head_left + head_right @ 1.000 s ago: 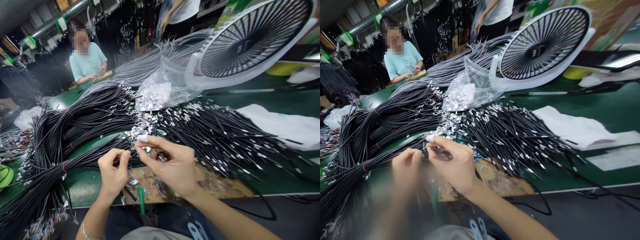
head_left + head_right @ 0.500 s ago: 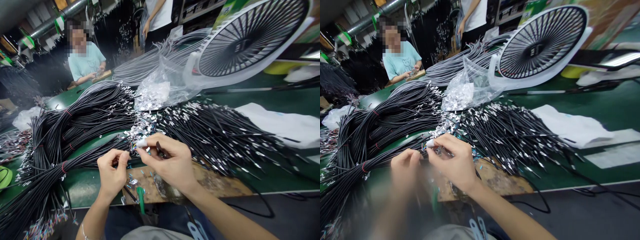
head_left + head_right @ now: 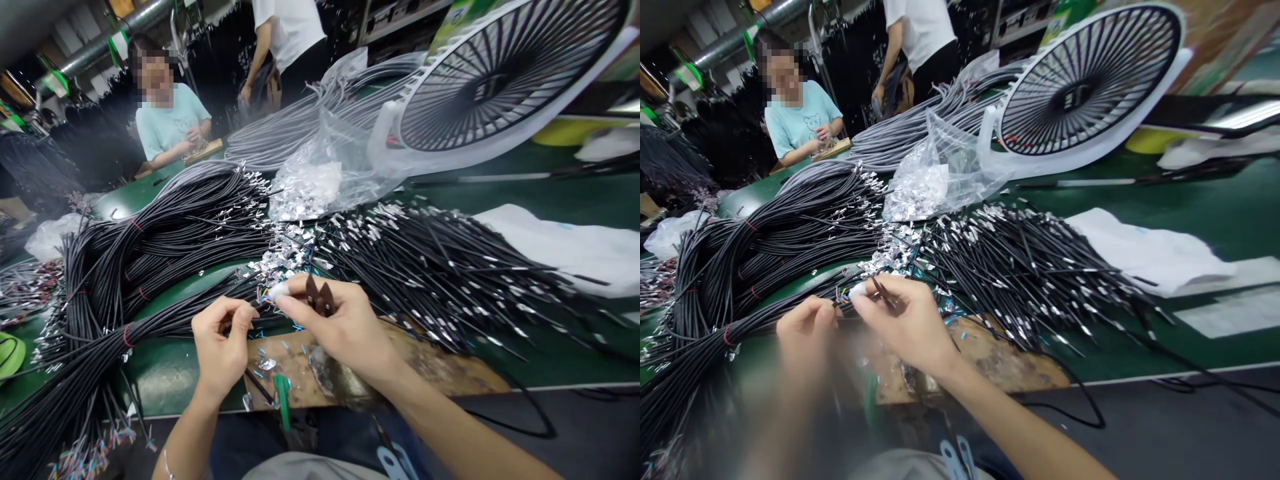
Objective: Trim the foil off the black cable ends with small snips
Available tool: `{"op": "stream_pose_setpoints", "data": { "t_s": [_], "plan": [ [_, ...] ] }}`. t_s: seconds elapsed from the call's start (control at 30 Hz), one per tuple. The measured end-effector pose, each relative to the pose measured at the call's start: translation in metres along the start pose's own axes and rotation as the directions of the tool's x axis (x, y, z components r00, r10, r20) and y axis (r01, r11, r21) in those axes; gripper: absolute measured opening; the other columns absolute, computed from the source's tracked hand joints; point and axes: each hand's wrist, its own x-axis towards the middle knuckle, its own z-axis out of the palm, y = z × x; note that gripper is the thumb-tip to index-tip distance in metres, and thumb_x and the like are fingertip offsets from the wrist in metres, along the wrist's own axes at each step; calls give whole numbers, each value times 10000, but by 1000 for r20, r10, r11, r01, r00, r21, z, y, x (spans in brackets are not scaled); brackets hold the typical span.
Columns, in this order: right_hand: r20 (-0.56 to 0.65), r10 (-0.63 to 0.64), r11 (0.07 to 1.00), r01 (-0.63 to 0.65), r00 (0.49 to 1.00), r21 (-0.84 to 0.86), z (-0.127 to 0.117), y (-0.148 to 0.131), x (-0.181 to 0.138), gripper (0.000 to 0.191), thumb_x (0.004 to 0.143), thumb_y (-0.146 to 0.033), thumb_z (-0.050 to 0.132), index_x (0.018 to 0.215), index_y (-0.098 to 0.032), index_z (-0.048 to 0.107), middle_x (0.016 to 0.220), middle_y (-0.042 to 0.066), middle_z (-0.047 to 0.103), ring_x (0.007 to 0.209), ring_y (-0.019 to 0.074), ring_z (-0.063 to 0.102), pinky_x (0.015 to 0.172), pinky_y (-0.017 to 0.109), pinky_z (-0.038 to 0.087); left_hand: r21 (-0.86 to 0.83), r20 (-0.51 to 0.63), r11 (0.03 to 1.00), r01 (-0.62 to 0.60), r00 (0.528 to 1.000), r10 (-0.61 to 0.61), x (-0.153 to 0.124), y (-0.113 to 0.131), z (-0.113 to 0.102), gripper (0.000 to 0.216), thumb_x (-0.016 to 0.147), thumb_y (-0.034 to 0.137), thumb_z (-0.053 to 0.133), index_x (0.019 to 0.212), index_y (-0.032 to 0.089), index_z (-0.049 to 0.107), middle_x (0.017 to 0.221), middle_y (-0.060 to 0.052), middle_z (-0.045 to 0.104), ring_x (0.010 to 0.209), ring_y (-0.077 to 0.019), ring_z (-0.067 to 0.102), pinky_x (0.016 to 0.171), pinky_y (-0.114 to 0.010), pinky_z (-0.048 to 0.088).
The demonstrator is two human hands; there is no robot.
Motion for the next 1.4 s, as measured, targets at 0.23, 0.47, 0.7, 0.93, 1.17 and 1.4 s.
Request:
{"op": "stream_pose_setpoints", "data": {
  "t_s": [0.23,0.47,0.7,0.93,1.17,1.4],
  "plan": [
    [82,116,992,-120,990,43,-3,3,3,130,650,-267,626,591,-155,655,502,11,585,449,114,514,393,208,433,42,17,997,-58,998,58,0,-3,-1,240,833,274,568,634,161,639,558,19,585,505,-86,512,480,-183,377],
    [-19,-543,796,508,839,-330,1,9,-7,120,719,-39,602,716,-153,641,641,39,658,552,112,598,493,197,475,5,78,999,44,996,-45,-3,-2,-1,281,852,283,536,615,158,619,531,23,564,479,-76,483,453,-174,349],
    [20,-512,842,506,859,-188,1,8,-9,124,736,-48,617,750,-170,637,666,24,672,581,104,617,541,190,501,-56,39,992,115,993,-113,-3,-4,-1,331,863,352,528,616,149,615,516,18,550,457,-74,468,427,-170,338],
    [27,-157,982,159,987,-103,1,-4,-1,186,715,-155,547,537,-163,602,503,3,577,459,98,480,422,211,391,-10,14,1000,14,1000,-14,-2,-4,-1,290,853,344,551,649,155,634,557,4,583,488,-91,506,455,-188,372],
    [20,-11,1000,10,1000,19,2,-6,0,138,635,-185,597,501,-163,619,484,2,593,443,97,466,410,212,375,75,-5,993,-96,995,97,-2,-4,0,198,829,278,585,672,173,645,588,16,580,533,-97,511,502,-200,382],
    [-20,6,996,-5,1000,85,1,-1,-1,72,606,-175,633,547,-154,669,476,3,603,415,90,467,387,200,381,97,2,985,-141,990,142,-2,-4,0,137,814,221,596,689,186,642,611,25,597,550,-95,518,514,-196,383]
  ]
}}
